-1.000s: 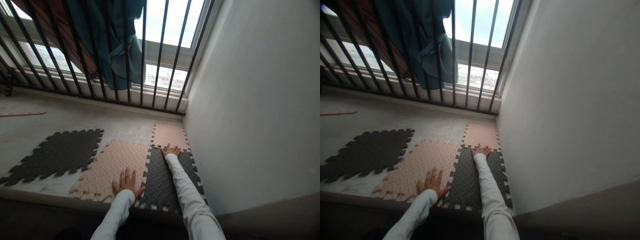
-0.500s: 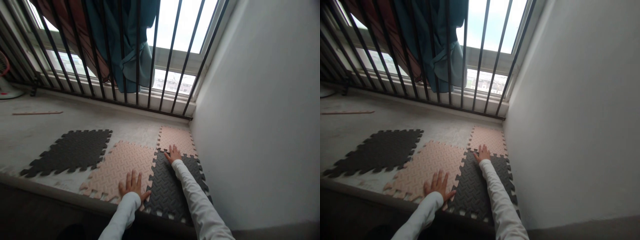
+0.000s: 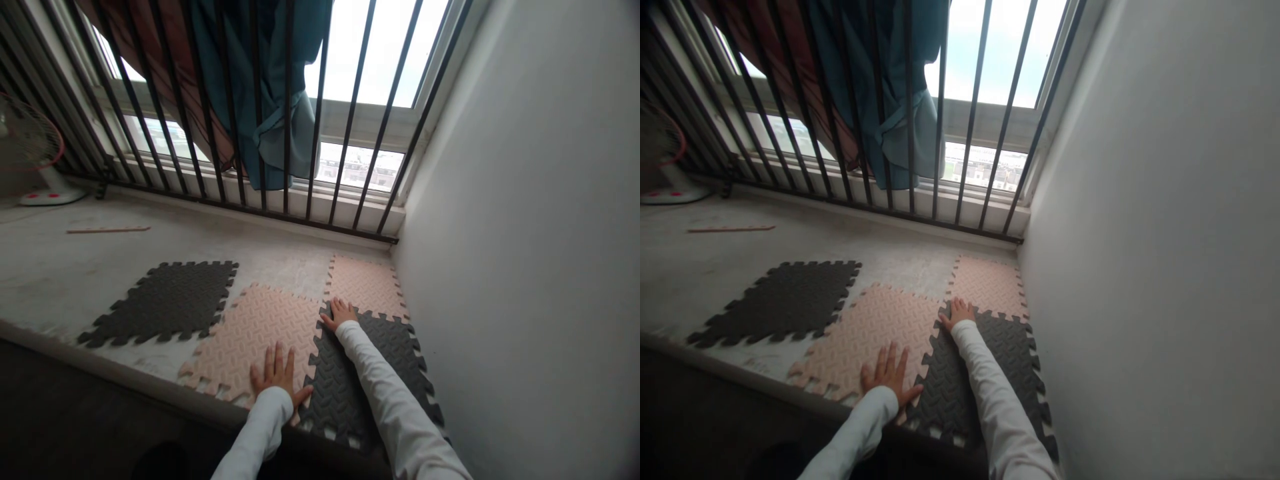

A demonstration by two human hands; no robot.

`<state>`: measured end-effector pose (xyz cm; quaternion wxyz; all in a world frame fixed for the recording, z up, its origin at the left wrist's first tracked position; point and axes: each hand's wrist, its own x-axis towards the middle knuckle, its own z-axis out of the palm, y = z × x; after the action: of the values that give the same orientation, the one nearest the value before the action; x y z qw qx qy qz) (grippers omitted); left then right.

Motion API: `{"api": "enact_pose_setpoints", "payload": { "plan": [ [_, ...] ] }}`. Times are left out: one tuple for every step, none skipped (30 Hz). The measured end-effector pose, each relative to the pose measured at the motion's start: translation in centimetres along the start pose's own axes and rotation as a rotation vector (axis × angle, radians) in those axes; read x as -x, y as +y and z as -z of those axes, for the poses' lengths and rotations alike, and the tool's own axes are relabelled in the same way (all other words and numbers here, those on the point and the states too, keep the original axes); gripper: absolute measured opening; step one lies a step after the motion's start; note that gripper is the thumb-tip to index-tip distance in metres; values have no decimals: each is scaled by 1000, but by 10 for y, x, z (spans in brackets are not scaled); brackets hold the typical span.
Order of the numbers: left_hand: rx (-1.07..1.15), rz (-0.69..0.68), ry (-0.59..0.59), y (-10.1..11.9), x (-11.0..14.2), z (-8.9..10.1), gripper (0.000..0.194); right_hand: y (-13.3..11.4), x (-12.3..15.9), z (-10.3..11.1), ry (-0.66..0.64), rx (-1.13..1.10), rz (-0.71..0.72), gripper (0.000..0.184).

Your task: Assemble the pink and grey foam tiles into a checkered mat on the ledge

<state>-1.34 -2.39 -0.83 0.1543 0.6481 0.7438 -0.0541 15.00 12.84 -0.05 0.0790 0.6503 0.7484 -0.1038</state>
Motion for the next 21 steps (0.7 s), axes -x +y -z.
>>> {"api": "enact_pose_setpoints", "payload": {
  "plan": [
    [8,-3,5,1,1,-1,80,1,-2,3,-8,4,-8,63],
    [17,-4,4,2,2,-2,81,5,-4,7,-9,7,-21,59],
    [26,-6,0,3,4,-2,82,10,-5,12,1,11,-44,56],
    [34,-9,-4,2,5,-1,83,16,-6,17,19,17,-80,54],
    [41,-24,-11,0,4,2,84,24,-6,21,46,25,-130,54],
    [46,-61,-21,-4,2,7,81,33,-6,24,74,33,-185,55],
    [50,-107,-29,-12,-3,14,75,43,-6,25,96,39,-238,56],
    [49,-151,-29,-23,-9,22,65,52,-6,25,112,43,-284,56],
    [36,-178,-18,-38,-18,32,57,61,-6,23,124,45,-313,57],
    [11,-176,8,-56,-28,43,51,69,-6,19,148,49,-330,56],
    [-30,-136,38,-76,-39,54,49,75,-8,14,187,57,-349,55],
    [-89,-68,73,-97,-51,64,48,80,-9,9,235,73,-362,55],
    [-144,13,97,-118,-62,72,47,84,-11,5,280,90,-368,54],
    [-176,72,86,-137,-74,79,45,87,-13,0,320,109,-370,53],
    [-198,109,69,-154,-84,83,43,88,-15,-3,349,125,-367,53],
    [-212,122,49,-168,-94,85,41,89,-17,-6,366,137,-361,53],
    [-216,109,35,-179,-102,85,39,90,-19,-8,383,145,-357,52],
    [-212,90,35,-187,-109,84,38,90,-20,-10,398,149,-358,52],
    [-199,67,45,-193,-114,82,38,91,-21,-11,410,151,-360,52],
    [-177,44,62,-197,-118,80,39,91,-21,-11,419,152,-361,52],
    [-152,27,79,-199,-120,78,40,91,-21,-11,424,152,-359,52]
  ]
}}
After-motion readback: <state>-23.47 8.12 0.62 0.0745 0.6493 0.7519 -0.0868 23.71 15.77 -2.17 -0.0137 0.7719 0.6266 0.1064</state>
